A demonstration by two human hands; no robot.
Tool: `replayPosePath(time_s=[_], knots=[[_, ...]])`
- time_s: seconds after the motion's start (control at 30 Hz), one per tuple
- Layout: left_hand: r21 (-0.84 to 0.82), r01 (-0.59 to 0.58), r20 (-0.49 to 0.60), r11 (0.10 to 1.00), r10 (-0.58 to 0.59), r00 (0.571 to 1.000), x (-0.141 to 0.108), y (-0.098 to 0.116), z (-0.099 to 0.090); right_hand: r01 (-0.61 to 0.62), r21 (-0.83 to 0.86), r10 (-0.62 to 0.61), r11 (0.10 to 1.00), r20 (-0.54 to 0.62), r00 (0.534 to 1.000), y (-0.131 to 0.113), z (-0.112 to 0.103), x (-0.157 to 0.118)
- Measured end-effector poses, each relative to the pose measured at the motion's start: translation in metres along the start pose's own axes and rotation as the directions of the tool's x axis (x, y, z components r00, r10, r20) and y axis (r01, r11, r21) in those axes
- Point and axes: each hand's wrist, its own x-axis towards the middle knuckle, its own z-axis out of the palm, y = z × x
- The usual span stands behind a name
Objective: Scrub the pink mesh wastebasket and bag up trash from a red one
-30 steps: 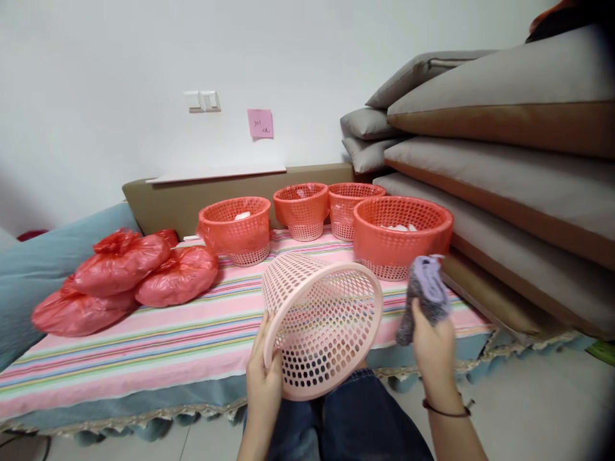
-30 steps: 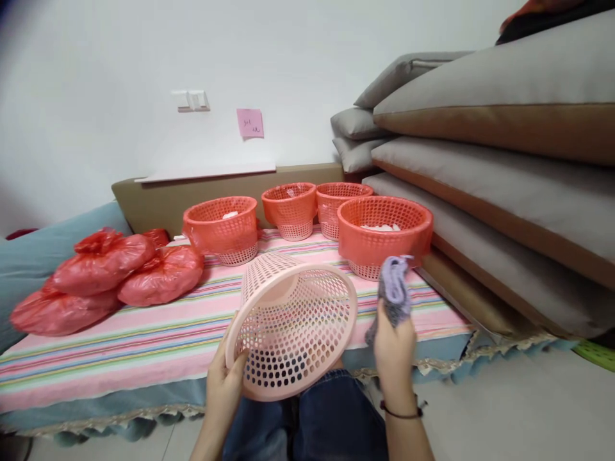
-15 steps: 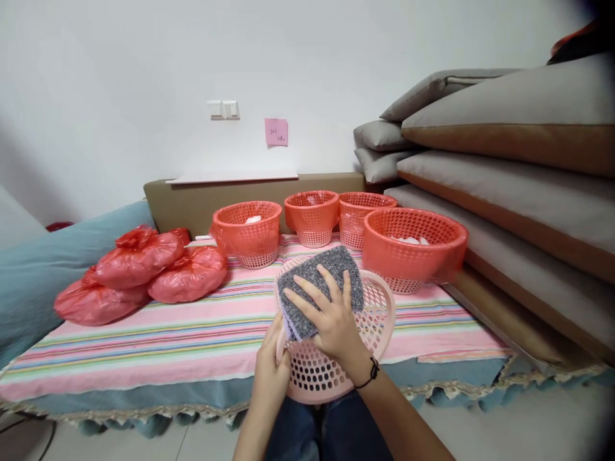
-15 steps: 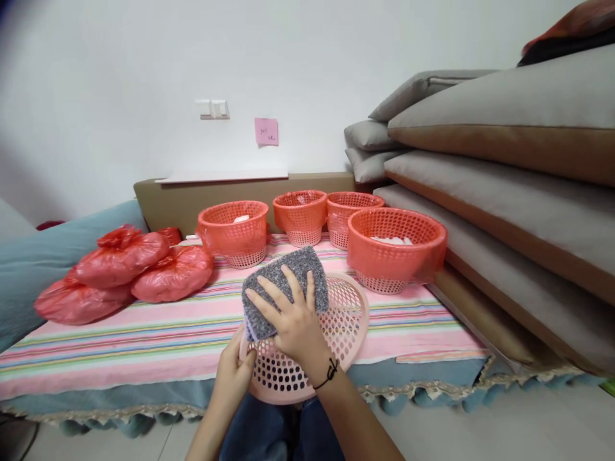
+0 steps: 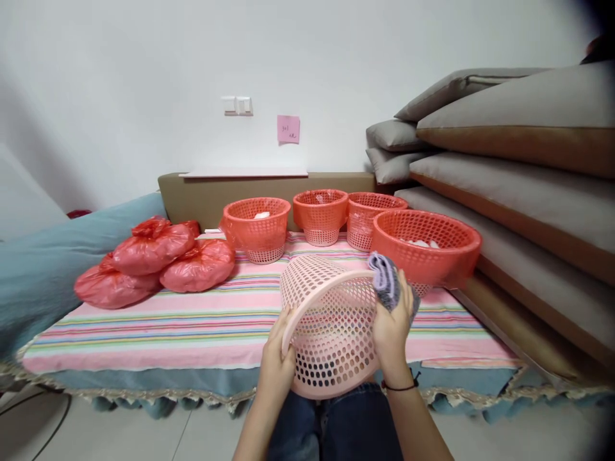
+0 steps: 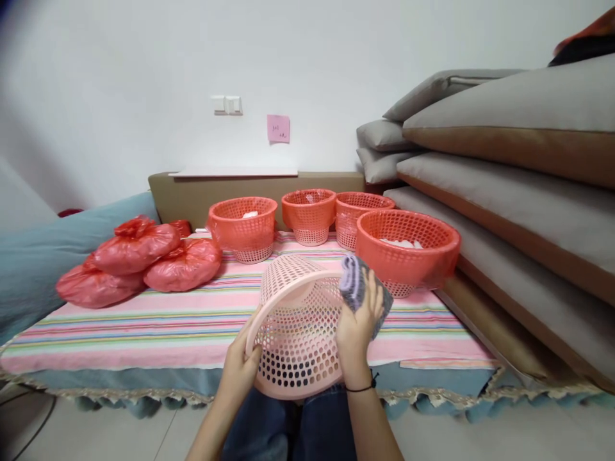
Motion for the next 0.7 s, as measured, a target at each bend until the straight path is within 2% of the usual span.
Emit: replayPosePath(time_s=[0.03,0.07,0.1,0.17,0.2,0.23,0.33,0.4,0.47,0.53,0.6,0.7], knots=[[0.001,-0.003,0.006,1.0,0.003,1.0,0.001,0.002,0.001,0.085,-0.077,-0.081,0.993,0.051,0.995,-0.015,0.002,-0.001],[0.001,-0.008,0.012,1.0,0.008,1.0,0.003,0.004,0.001,0.193,-0.107,-0.176,0.975,0.15,0.973,-0.03,0.004,-0.004],[0.001,-0.013,0.018,1.0,0.013,1.0,0.003,0.006,0.0,0.33,-0.102,-0.293,0.939,0.267,0.918,-0.044,0.006,-0.007],[-0.002,-0.01,0.03,1.0,0.01,0.999,0.003,0.009,-0.002,0.565,-0.034,-0.496,0.825,0.438,0.75,-0.067,0.01,-0.015],[-0.006,0.003,0.04,1.0,-0.003,0.999,0.001,0.01,-0.005,0.635,-0.002,-0.56,0.772,0.471,0.682,-0.073,0.012,-0.019],[-0.013,0.026,0.054,1.0,-0.026,0.998,-0.002,0.01,-0.008,0.674,0.018,-0.598,0.738,0.481,0.642,-0.077,0.014,-0.023],[-0.064,0.144,0.152,0.988,-0.133,0.979,-0.01,0.008,-0.022,0.694,0.03,-0.621,0.72,0.475,0.624,-0.079,0.017,-0.032],[-0.166,0.228,0.196,0.959,-0.194,0.961,-0.012,0.009,-0.033,0.7,0.039,-0.627,0.714,0.48,0.613,-0.078,0.017,-0.036],[-0.304,0.272,0.151,0.913,-0.236,0.96,-0.009,0.014,-0.045,0.709,0.053,-0.641,0.703,0.479,0.6,-0.079,0.018,-0.04],[-0.383,0.233,0.05,0.894,-0.232,0.972,-0.002,0.028,-0.059,0.716,0.079,-0.653,0.693,0.49,0.578,-0.083,0.018,-0.047],[-0.33,0.136,-0.005,0.934,-0.145,0.989,0.007,0.05,-0.073,0.737,0.129,-0.677,0.663,0.522,0.519,-0.089,0.019,-0.057],[-0.091,0.023,0.05,0.996,-0.018,0.999,0.017,0.085,-0.09,0.781,0.241,-0.733,0.576,0.574,0.363,-0.096,0.023,-0.079]])
